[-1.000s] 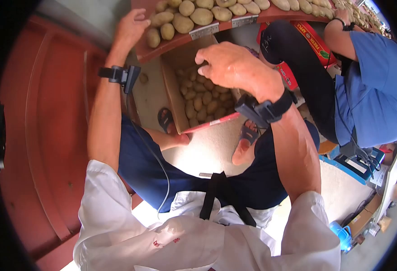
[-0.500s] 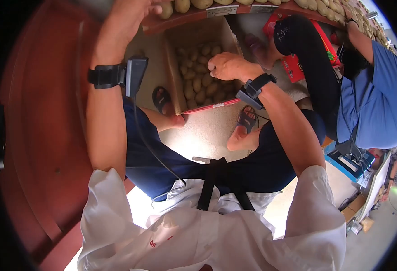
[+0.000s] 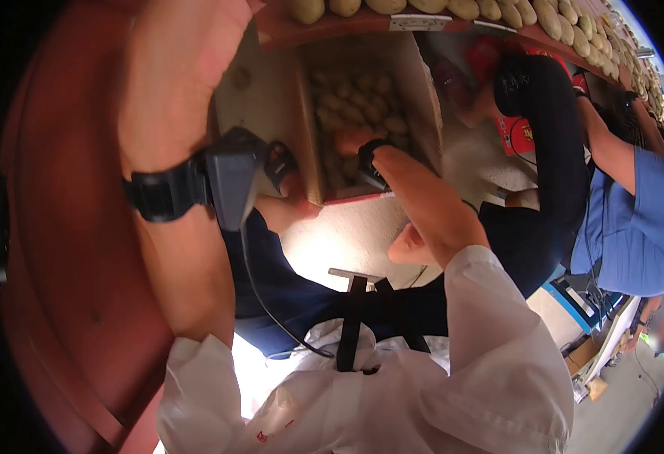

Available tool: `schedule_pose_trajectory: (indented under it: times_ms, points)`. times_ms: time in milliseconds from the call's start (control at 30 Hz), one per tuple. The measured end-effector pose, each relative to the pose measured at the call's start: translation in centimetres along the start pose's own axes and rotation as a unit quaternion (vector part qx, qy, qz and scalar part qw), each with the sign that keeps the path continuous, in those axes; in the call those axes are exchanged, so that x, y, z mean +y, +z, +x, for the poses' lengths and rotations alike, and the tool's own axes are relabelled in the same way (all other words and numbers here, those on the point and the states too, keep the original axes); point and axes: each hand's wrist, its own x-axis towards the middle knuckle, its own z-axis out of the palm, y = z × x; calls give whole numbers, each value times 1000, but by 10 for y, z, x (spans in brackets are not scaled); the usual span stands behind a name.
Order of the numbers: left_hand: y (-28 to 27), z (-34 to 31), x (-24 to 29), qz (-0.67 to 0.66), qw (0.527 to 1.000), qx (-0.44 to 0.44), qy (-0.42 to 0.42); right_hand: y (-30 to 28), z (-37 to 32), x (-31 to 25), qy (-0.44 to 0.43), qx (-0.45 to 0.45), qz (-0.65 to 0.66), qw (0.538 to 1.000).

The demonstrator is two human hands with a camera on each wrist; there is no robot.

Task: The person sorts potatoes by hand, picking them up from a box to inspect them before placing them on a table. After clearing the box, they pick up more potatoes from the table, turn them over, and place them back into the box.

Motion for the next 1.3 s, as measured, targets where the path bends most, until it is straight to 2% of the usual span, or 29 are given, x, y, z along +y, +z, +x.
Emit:
schedule_pose_trajectory:
  times_ms: [100, 267, 300, 333, 367, 500, 567, 633, 733, 833, 933, 1033, 1067, 1167, 1300]
  points:
    - [14, -5, 7, 28, 997, 72, 21, 20, 16, -11, 20, -19, 42, 999]
    - [0, -2, 14, 43, 994, 98, 15, 53, 36, -22, 45, -33, 109, 993]
    - [-4, 0, 16, 44, 994, 102, 12, 60, 41, -22, 46, -18, 120, 992]
    - [-6, 1, 17, 46, 993, 108, 11, 61, 41, -26, 41, 62, 136, 988]
    - [-7, 1, 19, 45, 993, 113, 13, 60, 38, -22, 38, 53, 126, 990]
    - [-9, -3, 26, 26, 989, 143, 26, -8, -26, -49, 61, -28, 106, 992]
    - [-16, -4, 30, 24, 988, 151, 36, -32, -55, -62, 82, -38, 146, 985]
    - [-14, -3, 32, 28, 983, 175, 44, -46, -78, -60, 92, 6, 222, 971]
    - [-13, -3, 35, 26, 980, 191, 49, -68, -104, -52, 35, -18, 242, 970]
    - [-12, -2, 37, 18, 979, 197, 48, -105, -132, -60, 38, -85, 230, 969]
    - [-14, -1, 38, 6, 979, 196, 47, -137, -168, -73, 20, -50, 208, 977]
    - [-18, 0, 35, -11, 980, 195, 47, -169, -206, -76, -5, -25, 267, 963]
    - [-19, 1, 34, -17, 979, 196, 47, -172, -213, -69, -47, 15, 296, 954]
    - [-14, 2, 34, -19, 979, 199, 36, -210, -243, -65, -69, 55, 333, 939]
    - [-12, 3, 30, -22, 982, 185, 26, -265, -265, -45, -107, 191, 366, 904]
